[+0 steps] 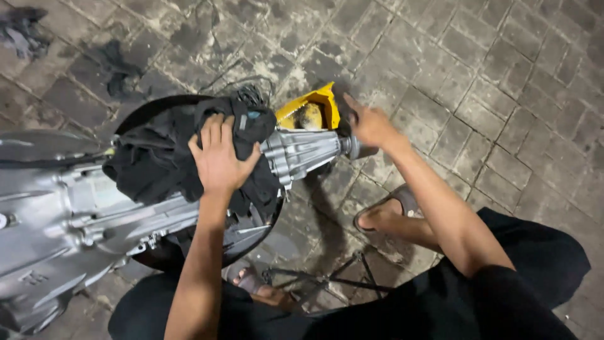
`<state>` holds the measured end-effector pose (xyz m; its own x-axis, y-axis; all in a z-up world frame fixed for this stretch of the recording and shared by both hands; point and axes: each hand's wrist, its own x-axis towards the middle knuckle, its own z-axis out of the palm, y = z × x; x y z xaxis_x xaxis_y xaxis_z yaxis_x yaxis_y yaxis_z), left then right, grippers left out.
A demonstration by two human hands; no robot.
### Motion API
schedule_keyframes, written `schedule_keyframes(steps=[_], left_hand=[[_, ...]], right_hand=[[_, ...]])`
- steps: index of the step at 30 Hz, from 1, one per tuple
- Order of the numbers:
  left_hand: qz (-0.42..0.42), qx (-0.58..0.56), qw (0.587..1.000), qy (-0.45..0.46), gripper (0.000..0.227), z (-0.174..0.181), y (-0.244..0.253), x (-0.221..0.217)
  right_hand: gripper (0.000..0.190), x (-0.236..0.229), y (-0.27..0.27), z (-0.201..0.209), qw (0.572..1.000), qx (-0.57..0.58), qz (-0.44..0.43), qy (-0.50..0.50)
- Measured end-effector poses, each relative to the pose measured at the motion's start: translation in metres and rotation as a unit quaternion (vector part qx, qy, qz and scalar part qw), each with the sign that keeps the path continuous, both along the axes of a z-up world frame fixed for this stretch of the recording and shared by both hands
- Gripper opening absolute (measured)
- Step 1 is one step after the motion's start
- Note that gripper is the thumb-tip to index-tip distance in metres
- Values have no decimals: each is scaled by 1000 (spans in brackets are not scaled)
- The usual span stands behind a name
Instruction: Scraping residue or gasket material from a transmission casing using a hand tool
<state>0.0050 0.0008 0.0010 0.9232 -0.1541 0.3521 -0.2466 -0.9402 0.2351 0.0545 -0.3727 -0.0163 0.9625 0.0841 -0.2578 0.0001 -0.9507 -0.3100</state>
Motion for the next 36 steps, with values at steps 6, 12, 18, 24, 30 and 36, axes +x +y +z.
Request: schedule_keyframes(steps=[6,12,18,24,30,36], left_hand=[[5,-16,1000,13,67,2,-2,0],[9,-4,1000,-5,65,1,-2,0],[-3,-31,999,18,66,6,-1,-1],[10,-17,1000,20,64,10,-5,-2],[7,-1,1000,7,65,12,-4,-1],[13,-2,1000,2,65,10,-6,-1]], right_hand=[[63,-113,27,159,993,-36,-56,95],[57,-10,15,58,995,-53,57,58],[58,-61,57,200,986,-14,-15,168],[59,-48,48,114,996,-45,30,77],[58,-31,25,135,995,39,-12,96],[60,-71,31,138,994,-59,11,86]])
